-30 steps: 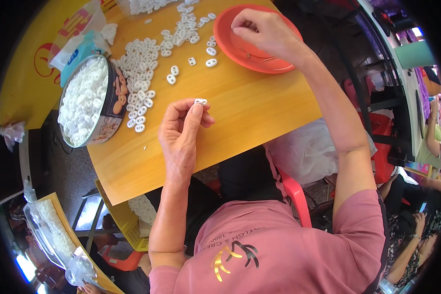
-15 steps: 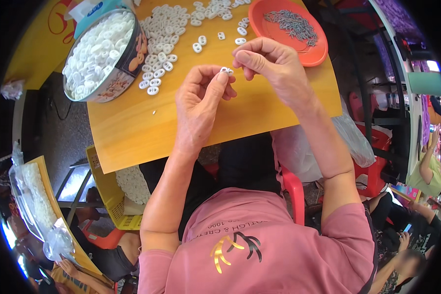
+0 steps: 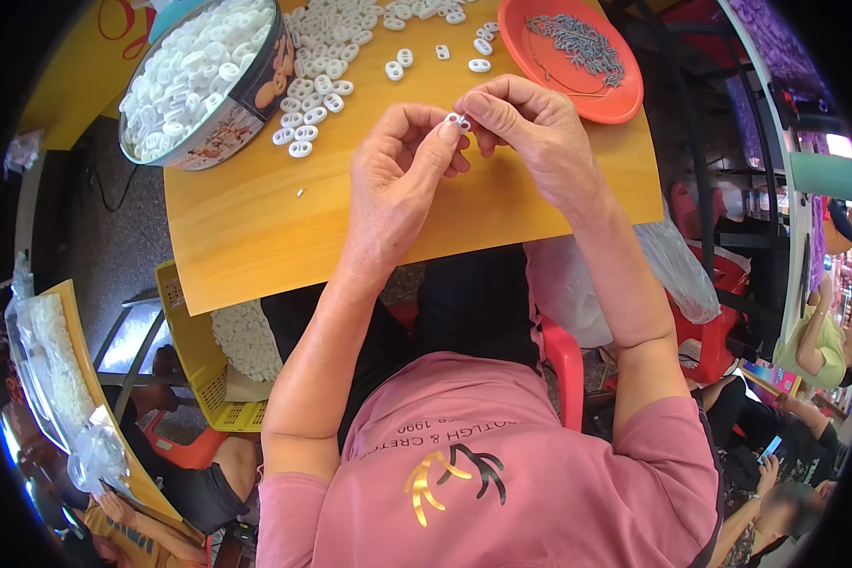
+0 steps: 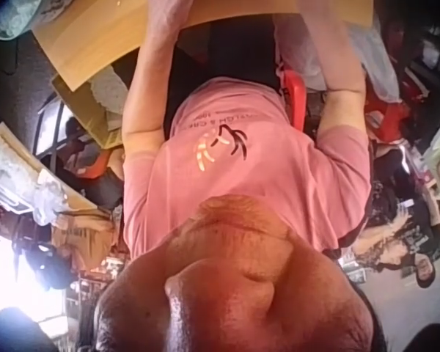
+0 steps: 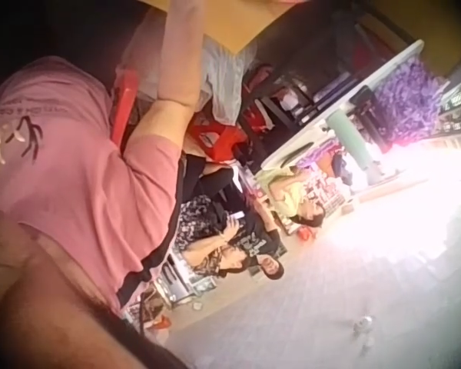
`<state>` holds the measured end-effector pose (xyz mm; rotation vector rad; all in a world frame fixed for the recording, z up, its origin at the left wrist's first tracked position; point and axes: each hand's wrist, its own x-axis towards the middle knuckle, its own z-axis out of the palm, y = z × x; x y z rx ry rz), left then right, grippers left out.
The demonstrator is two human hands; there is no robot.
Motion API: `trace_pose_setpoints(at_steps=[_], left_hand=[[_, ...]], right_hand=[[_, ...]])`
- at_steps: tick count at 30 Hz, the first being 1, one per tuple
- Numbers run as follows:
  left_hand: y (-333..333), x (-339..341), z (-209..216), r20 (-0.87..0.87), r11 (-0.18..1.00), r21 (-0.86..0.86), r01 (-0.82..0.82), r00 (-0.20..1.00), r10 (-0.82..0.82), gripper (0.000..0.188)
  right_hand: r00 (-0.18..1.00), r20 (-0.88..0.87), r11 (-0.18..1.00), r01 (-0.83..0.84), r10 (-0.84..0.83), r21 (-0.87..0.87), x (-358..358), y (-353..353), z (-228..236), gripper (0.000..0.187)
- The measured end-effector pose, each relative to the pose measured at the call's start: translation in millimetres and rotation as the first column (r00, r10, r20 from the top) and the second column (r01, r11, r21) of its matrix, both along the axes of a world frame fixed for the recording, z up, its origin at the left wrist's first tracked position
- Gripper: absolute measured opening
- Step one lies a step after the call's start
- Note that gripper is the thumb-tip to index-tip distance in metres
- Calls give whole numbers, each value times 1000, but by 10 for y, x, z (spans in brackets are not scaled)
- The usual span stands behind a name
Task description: Assembling small metal components into white plastic tags.
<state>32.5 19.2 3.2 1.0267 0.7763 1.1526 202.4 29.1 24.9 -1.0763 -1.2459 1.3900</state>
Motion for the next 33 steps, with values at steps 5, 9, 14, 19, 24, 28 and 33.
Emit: trace_pose_setpoints(at_steps=[5, 9, 14, 19, 24, 28, 33], left_hand=[[-4, 10, -3, 1, 1000, 7, 7, 1000, -7, 17], [-1, 5, -7, -14, 1000, 11, 7, 1000, -7, 17], [4, 15, -16, -36, 1000, 19, 0, 999, 1, 17], [-6, 23, -21, -85, 1000, 6, -26, 996, 27, 17], [-20, 59, -10, -182, 998, 35, -43, 982, 49, 17], [-9, 49, -24, -169, 999, 15, -36, 985, 38, 16], [10, 55, -49, -125, 999, 18, -43, 991, 45, 15]], right_hand=[[999, 48, 999, 15, -16, 35, -6, -4, -6, 22], [988, 145, 993, 36, -52, 109, -25, -19, 6, 22], [928, 318, 950, 99, -196, 298, -71, -67, -44, 18], [828, 433, 836, 75, -356, 543, -111, -66, -77, 15], [765, 494, 747, -25, -413, 664, -81, -38, -50, 17], [760, 508, 758, -31, -406, 652, -89, -41, -56, 18], [793, 445, 797, 83, -417, 599, -175, -69, -175, 17]])
